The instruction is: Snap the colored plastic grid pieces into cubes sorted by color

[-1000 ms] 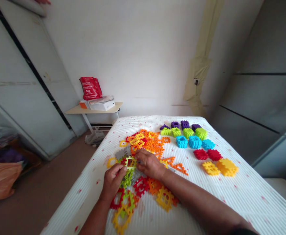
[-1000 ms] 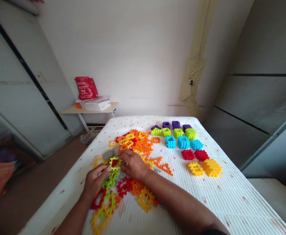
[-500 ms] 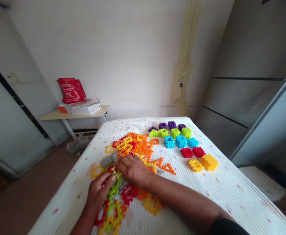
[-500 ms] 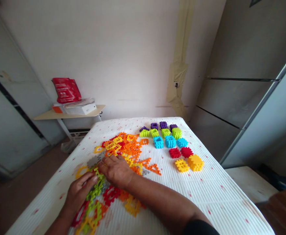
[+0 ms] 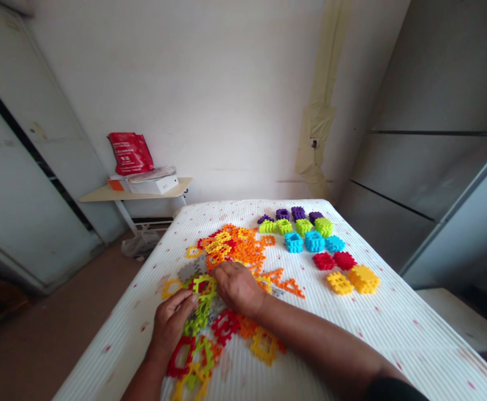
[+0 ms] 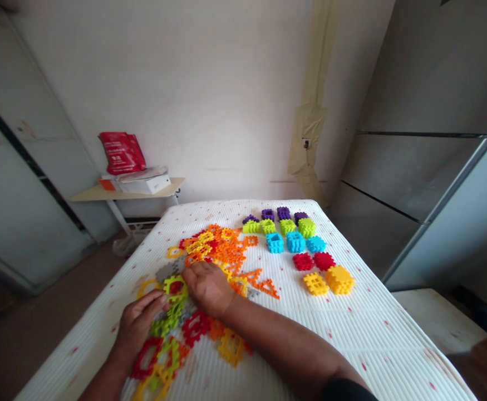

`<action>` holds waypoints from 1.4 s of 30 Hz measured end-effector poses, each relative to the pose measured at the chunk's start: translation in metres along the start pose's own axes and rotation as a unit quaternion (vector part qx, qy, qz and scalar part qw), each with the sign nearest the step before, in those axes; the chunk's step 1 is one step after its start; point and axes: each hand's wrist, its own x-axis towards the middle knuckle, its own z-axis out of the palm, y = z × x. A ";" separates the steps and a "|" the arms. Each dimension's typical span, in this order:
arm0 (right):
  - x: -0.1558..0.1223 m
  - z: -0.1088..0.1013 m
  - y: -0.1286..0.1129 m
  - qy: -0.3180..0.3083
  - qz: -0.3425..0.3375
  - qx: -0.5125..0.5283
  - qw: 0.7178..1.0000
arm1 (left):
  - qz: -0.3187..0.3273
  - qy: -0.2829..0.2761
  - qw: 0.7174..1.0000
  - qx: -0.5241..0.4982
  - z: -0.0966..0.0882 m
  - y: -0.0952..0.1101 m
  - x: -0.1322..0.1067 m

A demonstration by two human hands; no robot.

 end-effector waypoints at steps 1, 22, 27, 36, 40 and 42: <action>0.001 0.001 0.001 -0.004 0.015 0.012 1.000 | 0.007 -0.006 1.000 0.005 0.000 0.003 0.000; 0.005 -0.002 -0.014 -0.078 0.017 0.079 0.994 | 0.050 -0.033 0.997 0.047 0.001 0.010 -0.003; 0.009 -0.015 -0.001 -0.089 0.045 0.087 0.991 | 0.035 -0.003 0.997 0.061 0.000 0.005 -0.002; 0.019 -0.089 0.156 -0.166 0.220 -0.112 0.955 | 0.001 0.064 0.996 0.055 -0.005 -0.001 -0.003; 0.016 -0.097 0.218 -0.228 0.253 -0.140 0.930 | -0.010 0.059 0.997 0.056 -0.005 0.000 -0.001; 0.013 -0.092 0.234 -0.252 0.259 -0.145 0.921 | -0.009 0.057 0.997 0.057 -0.005 0.002 0.000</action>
